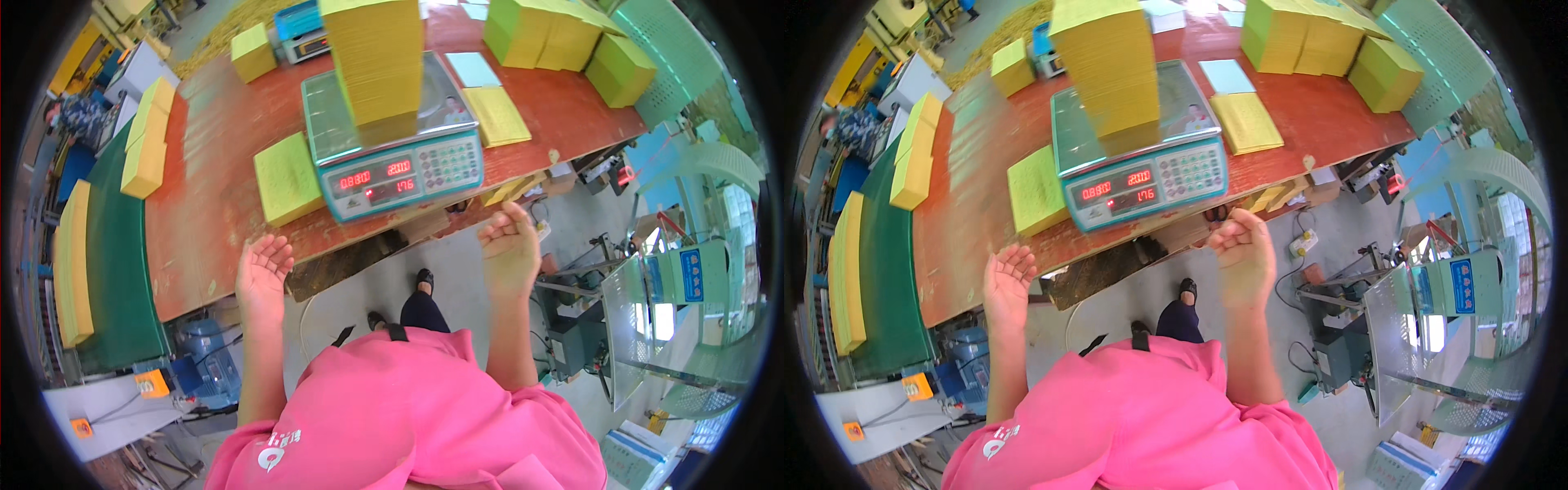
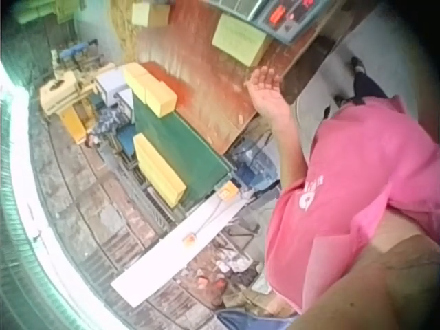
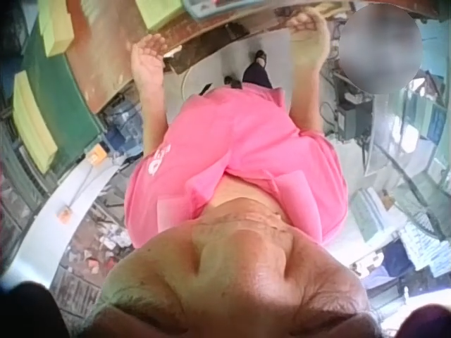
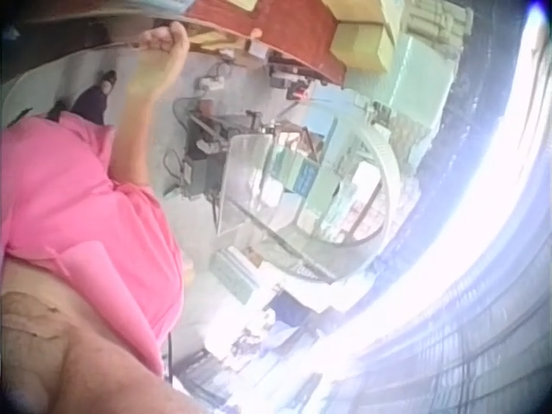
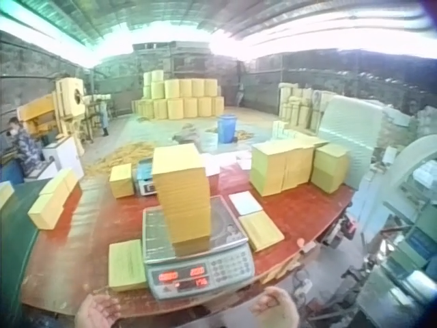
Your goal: The recorder is weighing stacks of yellow paper on a digital scale and organizing them on a workbench in a factory environment.
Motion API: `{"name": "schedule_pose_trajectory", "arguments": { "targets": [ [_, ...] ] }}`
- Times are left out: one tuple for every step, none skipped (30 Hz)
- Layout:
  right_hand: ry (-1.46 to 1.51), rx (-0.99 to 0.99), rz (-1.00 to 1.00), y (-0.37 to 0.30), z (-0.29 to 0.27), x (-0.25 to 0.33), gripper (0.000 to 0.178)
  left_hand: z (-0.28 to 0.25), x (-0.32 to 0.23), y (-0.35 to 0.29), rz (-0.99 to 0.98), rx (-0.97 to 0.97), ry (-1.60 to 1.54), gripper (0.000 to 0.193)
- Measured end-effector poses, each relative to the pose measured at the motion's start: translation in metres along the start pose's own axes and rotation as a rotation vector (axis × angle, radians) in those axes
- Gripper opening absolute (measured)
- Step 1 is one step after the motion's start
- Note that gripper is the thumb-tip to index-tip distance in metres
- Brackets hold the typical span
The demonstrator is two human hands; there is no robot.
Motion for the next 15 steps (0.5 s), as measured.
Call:
{"name": "schedule_pose_trajectory", "arguments": {
  "targets": [
    [0.002, 0.052, 0.013, 0.005, 0.004, -0.002, 0.034, 0.018, 0.002, 0.003, -0.007, 0.020, -0.004, 0.045],
    [0.002, 0.104, 0.025, 0.011, 0.008, -0.003, 0.034, 0.044, 0.004, 0.003, -0.004, 0.103, 0.064, 0.040],
    [0.042, 0.115, 0.042, 0.020, 0.006, -0.005, 0.035, 0.070, 0.009, 0.004, 0.003, 0.183, 0.129, 0.035],
    [0.044, 0.111, 0.028, 0.028, 0.006, 0.000, 0.035, 0.099, 0.012, 0.003, 0.000, 0.197, 0.129, 0.035],
    [0.031, 0.108, 0.031, 0.037, 0.006, 0.005, 0.035, 0.141, 0.021, -0.001, 0.010, 0.372, 0.254, 0.030],
    [0.024, 0.110, 0.042, 0.045, 0.007, 0.010, 0.035, 0.180, 0.031, -0.006, 0.025, 0.539, 0.385, 0.025],
    [0.014, 0.097, 0.035, 0.053, 0.005, 0.020, 0.035, 0.213, 0.044, -0.007, 0.026, 0.611, 0.408, 0.020],
    [0.016, 0.091, 0.032, 0.061, -0.001, 0.033, 0.035, 0.245, 0.062, -0.006, 0.022, 0.684, 0.429, 0.015],
    [0.021, 0.094, 0.015, 0.069, -0.009, 0.050, 0.035, 0.284, 0.070, -0.003, 0.212, 0.806, 0.606, 0.013],
    [0.028, 0.096, -0.001, 0.078, -0.018, 0.066, 0.035, 0.323, 0.082, 0.001, 0.408, 0.924, 0.781, 0.011],
    [0.036, 0.089, 0.001, 0.086, -0.028, 0.082, 0.035, 0.354, 0.095, 0.007, 0.576, 0.951, 0.838, 0.011],
    [0.006, 0.058, -0.019, 0.094, -0.041, 0.102, 0.035, 0.380, 0.112, 0.014, 0.744, 0.973, 0.896, 0.012],
    [-0.026, 0.016, -0.045, 0.098, -0.055, 0.122, 0.034, 0.402, 0.134, 0.025, 0.810, 0.979, 0.960, 0.014],
    [-0.013, 0.006, -0.039, 0.103, -0.066, 0.137, 0.034, 0.419, 0.152, 0.036, 0.881, 0.978, 1.033, 0.015],
    [-0.019, -0.055, -0.067, 0.105, -0.080, 0.156, 0.034, 0.430, 0.173, 0.050, 0.872, 0.989, 1.038, 0.015]
  ]
}}
Point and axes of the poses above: each hand's wrist, its own y-axis towards the middle knuckle, its own z-axis out of the palm, x = y × z, the point moved 7 cm from there along y, towards the middle knuckle, and after that the axes turned 9 degrees about z, right-handed, at the moved point
